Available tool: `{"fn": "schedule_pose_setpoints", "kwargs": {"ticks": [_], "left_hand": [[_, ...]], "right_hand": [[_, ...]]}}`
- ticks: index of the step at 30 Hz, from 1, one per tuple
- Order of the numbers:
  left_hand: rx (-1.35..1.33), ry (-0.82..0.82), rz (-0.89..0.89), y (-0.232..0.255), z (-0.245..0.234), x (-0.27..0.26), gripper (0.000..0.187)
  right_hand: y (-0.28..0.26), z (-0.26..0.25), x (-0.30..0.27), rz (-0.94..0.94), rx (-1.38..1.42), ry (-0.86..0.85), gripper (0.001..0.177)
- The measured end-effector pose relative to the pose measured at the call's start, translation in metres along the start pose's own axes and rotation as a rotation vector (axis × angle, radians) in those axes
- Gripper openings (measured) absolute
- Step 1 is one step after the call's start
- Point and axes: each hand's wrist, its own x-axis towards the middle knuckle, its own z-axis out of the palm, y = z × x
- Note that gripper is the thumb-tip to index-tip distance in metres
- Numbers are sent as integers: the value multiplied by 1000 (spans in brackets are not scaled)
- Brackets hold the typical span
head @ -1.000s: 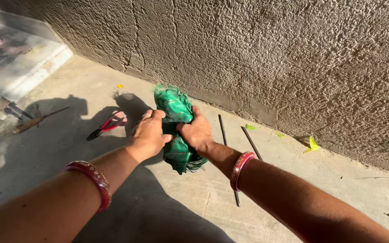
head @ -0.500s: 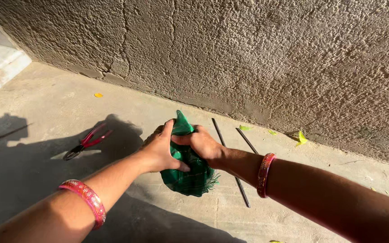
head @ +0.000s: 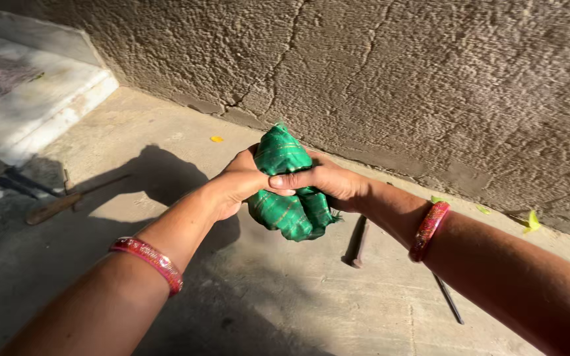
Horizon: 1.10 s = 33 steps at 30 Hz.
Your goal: The person cleans various metal tools by wiping them with a green cloth, handling a wrench, pliers, and several metal rods one at a time before placing them back into a plastic storage crate.
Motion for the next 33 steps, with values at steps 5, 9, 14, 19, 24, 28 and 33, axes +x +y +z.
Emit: {"fn": "schedule_pose_setpoints", "kwargs": {"ticks": [5, 9, 14, 19, 24, 28, 33], "left_hand": [[-13, -230, -150, -21, -48, 11, 79], [-36, -230, -274, -75, -77, 49, 78], [783, 151, -159, -163, -75, 87, 54], [1167, 262, -311, -197, -53, 84, 41], [1283, 315, -275, -204, -45, 86, 30], [1245, 410, -113, -195, -49, 79, 37], [1143, 210, 57, -163, -66, 55, 23]], "right_hand": [[21, 7, 34, 19, -89, -14, 56], [56, 2, 36, 36, -35, 149, 57], [81, -4, 12, 124, 22, 390, 67], [89, -1, -11, 133, 66, 580, 73], [98, 19, -29, 174, 115, 657, 73], [91, 28, -42, 93, 92, 558, 69], [86, 28, -45, 32, 41, 637, 69]]}}
